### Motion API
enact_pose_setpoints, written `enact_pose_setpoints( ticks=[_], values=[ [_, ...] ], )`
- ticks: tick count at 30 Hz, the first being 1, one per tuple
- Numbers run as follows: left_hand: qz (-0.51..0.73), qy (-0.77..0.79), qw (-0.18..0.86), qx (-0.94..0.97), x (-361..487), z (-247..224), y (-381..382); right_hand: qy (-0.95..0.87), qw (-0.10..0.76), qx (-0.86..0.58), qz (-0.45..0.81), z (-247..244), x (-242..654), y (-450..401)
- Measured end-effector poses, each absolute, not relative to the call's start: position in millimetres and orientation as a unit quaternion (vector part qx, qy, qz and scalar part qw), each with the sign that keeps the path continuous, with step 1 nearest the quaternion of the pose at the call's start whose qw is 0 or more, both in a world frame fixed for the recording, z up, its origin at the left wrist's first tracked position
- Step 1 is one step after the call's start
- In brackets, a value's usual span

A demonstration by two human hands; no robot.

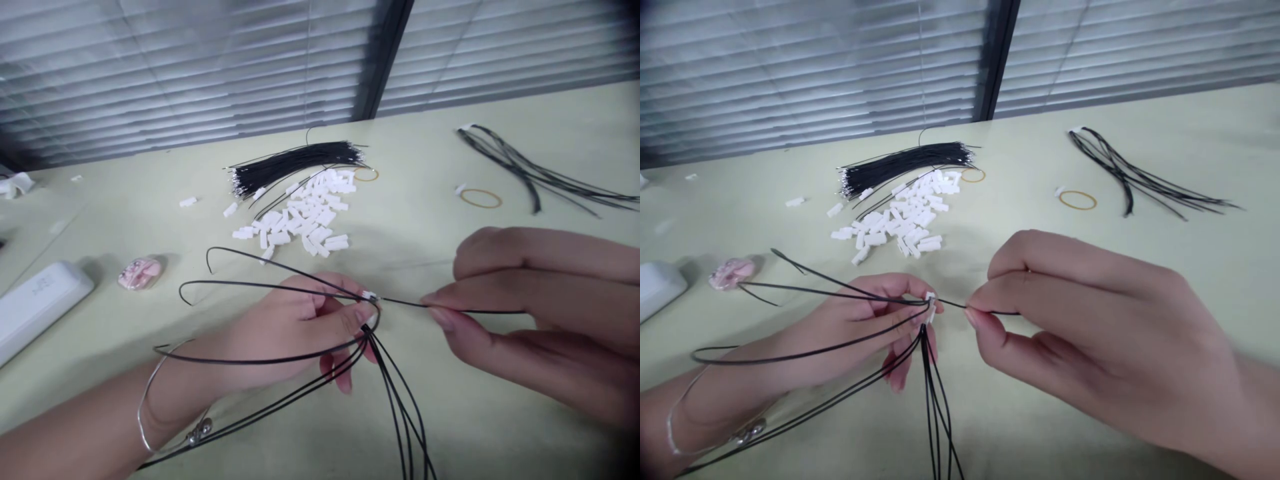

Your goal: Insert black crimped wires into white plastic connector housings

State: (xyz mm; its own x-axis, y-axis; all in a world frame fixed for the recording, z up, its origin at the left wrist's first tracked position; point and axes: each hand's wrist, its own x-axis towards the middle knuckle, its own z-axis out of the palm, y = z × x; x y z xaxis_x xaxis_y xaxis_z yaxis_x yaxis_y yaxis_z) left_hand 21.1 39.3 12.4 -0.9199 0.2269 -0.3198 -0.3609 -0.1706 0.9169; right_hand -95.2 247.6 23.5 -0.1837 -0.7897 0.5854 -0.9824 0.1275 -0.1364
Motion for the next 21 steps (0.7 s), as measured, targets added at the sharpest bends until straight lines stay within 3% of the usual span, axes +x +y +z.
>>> enact_pose_setpoints(
  ticks=[5,15,21],
  values=[
    [0.760,0.621,0.183,-0.059,22,9,40,-0.727,0.206,0.610,0.241,24,-90,243],
    [0.754,0.621,0.203,-0.071,19,12,37,-0.718,0.120,0.632,0.266,27,-84,248],
    [0.785,0.577,0.209,-0.083,17,16,41,-0.696,0.146,0.652,0.264,25,-84,238]
  ],
)
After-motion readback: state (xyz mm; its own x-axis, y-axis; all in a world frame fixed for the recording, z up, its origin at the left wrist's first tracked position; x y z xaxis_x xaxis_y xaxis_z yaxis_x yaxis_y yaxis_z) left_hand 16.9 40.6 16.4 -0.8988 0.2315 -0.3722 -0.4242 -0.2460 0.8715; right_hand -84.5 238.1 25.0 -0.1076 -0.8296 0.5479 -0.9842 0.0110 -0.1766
